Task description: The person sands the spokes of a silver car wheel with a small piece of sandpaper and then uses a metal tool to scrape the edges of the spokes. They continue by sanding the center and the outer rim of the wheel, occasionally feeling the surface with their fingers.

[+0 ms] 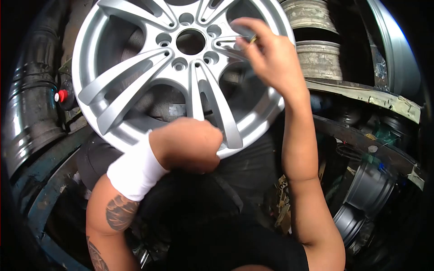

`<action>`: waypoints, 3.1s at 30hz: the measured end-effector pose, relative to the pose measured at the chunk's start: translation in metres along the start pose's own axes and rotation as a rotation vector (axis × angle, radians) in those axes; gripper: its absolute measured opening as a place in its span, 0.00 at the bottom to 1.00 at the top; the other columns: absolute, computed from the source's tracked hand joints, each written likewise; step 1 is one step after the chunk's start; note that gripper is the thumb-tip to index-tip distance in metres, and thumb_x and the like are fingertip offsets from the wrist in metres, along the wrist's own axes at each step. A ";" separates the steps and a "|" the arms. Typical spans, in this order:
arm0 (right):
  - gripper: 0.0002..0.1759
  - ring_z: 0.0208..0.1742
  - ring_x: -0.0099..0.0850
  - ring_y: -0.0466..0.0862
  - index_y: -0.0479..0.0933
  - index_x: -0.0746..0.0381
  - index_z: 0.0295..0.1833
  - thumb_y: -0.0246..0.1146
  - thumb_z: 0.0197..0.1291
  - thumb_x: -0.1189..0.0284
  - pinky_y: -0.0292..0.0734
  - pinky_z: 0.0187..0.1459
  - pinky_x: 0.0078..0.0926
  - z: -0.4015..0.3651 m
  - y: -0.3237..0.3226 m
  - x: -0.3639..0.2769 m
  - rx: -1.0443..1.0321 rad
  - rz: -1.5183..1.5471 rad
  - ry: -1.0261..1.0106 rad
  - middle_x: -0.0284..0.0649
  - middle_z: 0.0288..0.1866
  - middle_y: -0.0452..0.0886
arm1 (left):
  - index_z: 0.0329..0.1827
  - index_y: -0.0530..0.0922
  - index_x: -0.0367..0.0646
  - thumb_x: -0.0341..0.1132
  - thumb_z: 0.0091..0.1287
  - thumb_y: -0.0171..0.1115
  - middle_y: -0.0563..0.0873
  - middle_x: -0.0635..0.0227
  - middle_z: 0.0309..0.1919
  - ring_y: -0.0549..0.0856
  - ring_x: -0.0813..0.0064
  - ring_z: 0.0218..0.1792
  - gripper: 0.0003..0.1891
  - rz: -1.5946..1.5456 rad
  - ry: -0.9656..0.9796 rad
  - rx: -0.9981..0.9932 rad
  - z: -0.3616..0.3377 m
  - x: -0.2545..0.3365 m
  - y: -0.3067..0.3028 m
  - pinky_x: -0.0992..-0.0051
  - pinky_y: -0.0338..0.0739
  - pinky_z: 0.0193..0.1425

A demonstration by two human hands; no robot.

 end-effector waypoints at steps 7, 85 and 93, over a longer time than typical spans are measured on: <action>0.12 0.54 0.45 0.93 0.89 0.63 0.55 0.76 0.68 0.74 0.87 0.55 0.33 -0.030 0.014 -0.019 -0.161 0.305 -0.061 0.46 0.65 0.90 | 0.62 0.83 0.24 0.48 0.73 0.67 0.89 0.46 0.27 0.91 0.42 0.34 0.30 0.018 -0.024 -0.011 -0.006 0.018 0.024 0.50 0.87 0.42; 0.08 0.45 0.26 0.94 0.91 0.68 0.51 0.71 0.74 0.76 0.87 0.50 0.25 -0.033 0.012 -0.030 0.300 1.110 0.038 0.42 0.42 0.95 | 0.51 0.90 0.30 0.23 0.76 0.74 0.96 0.61 0.45 0.94 0.77 0.46 0.06 -0.479 0.288 1.268 -0.037 -0.012 -0.098 0.79 0.88 0.53; 0.12 0.49 0.24 0.92 0.91 0.68 0.54 0.75 0.75 0.71 0.88 0.53 0.25 -0.029 0.022 -0.022 0.181 1.313 0.104 0.39 0.46 0.95 | 0.50 0.88 0.35 0.23 0.73 0.77 0.93 0.65 0.46 0.92 0.79 0.48 0.07 -0.733 0.354 1.125 -0.031 -0.033 -0.097 0.77 0.86 0.55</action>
Point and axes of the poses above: each hand's wrist, its own z-axis towards the middle knuckle, its own y-axis out of the palm, x = y × z, the point moved 5 cm from there along z, towards the middle knuckle
